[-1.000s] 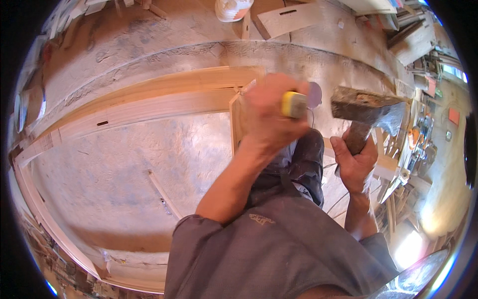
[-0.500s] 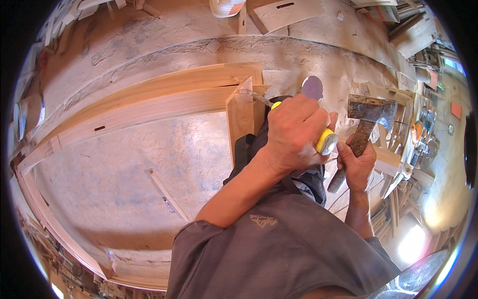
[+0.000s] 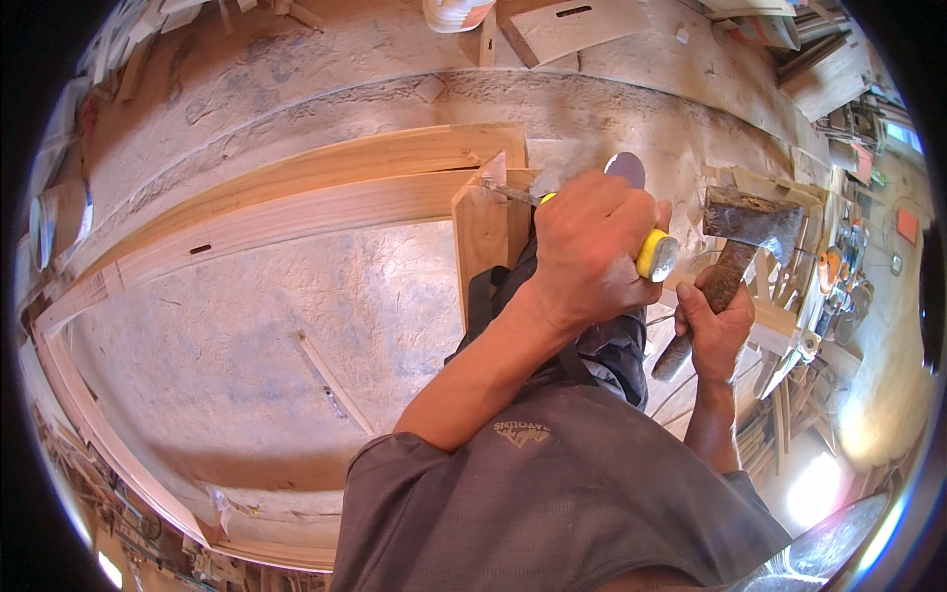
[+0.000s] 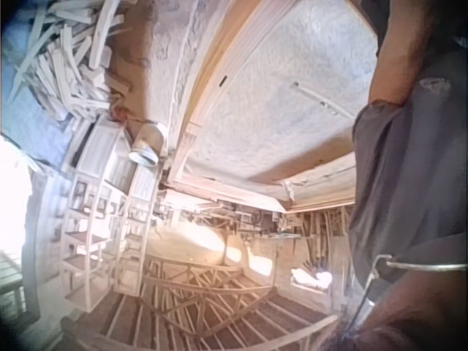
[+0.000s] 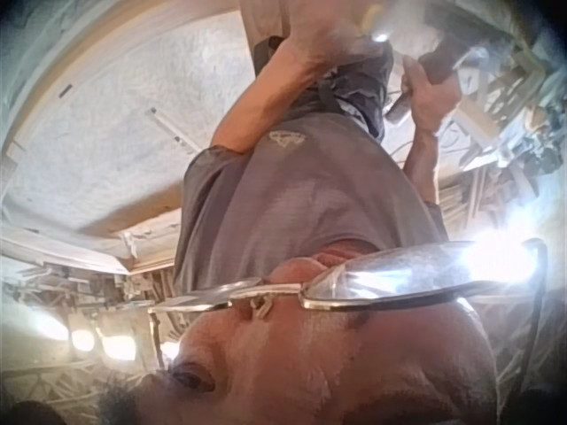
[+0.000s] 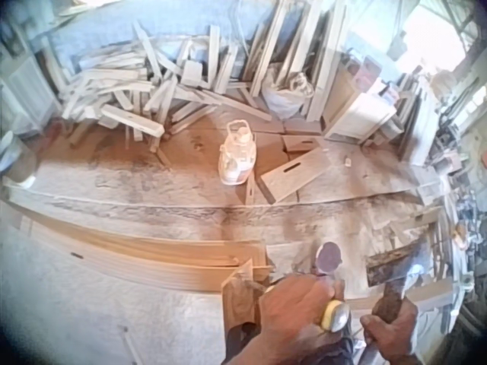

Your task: The person chisels a wooden joint using a chisel and a hammer, striking the chisel head repeatedly to remove wood material.

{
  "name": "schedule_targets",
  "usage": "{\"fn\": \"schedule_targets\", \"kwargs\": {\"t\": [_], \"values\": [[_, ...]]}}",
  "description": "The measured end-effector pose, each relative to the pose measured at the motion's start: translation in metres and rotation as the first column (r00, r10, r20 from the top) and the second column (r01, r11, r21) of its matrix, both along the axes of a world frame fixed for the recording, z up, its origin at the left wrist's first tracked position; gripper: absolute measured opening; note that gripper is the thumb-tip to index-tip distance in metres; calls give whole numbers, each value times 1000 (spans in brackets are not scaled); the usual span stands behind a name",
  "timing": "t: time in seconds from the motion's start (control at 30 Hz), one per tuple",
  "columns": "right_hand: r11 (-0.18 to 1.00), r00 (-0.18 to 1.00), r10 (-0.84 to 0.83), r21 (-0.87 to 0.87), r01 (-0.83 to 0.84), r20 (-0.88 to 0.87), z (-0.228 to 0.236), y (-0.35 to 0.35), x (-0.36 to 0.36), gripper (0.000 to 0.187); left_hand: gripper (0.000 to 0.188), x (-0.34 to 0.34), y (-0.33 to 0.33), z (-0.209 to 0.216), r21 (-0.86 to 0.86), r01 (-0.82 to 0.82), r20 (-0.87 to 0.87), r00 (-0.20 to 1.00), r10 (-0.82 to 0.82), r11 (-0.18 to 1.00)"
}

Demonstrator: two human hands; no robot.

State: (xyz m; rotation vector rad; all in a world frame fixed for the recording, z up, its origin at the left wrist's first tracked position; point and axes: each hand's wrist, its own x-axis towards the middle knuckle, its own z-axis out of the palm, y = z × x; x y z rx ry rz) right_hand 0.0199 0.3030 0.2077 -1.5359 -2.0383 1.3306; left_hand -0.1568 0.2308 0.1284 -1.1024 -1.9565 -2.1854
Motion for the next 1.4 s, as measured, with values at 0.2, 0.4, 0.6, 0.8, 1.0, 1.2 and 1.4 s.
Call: {"fn": "schedule_targets", "kwargs": {"t": [0.2, 0.4, 0.6, 0.8, 1.0, 1.2, 1.4], "values": [[979, 854, 117, 204, -13, -507, 21, -18, -25, 13, 24, -17, 4, 5, -18, 63, 51, 997, -62, 998], [776, 870, 394, 400, -487, 296, 23, -19, -19, 17, 21, -8, -5, -9, -109, 67, 48, 997, -62, 992], [953, 987, 139, 281, -110, -85, 30, -39, -33, 11, 24, -18, -10, -2, -141, -16, 99, 995, 31, 990], [861, 935, 326, 364, -354, 139, 18, -24, -34, 20, 18, -27, -25, -5, -57, -109, 89, 990, 114, 992], [978, 990, 120, 161, -130, 67, 4, -19, -1, 22, 14, -105, -110, 2, 223, -314, 401, 892, 207, 923], [989, 997, -18, -147, 7, -75, -10, -28, 9, 23, 18, -105, -87, 5, 435, -129, 561, 813, -156, 891], [994, 1000, -21, -109, 20, -7, -10, -30, 19, 23, 20, -83, -61, -15, 348, -135, 617, 778, -118, 928]]}}
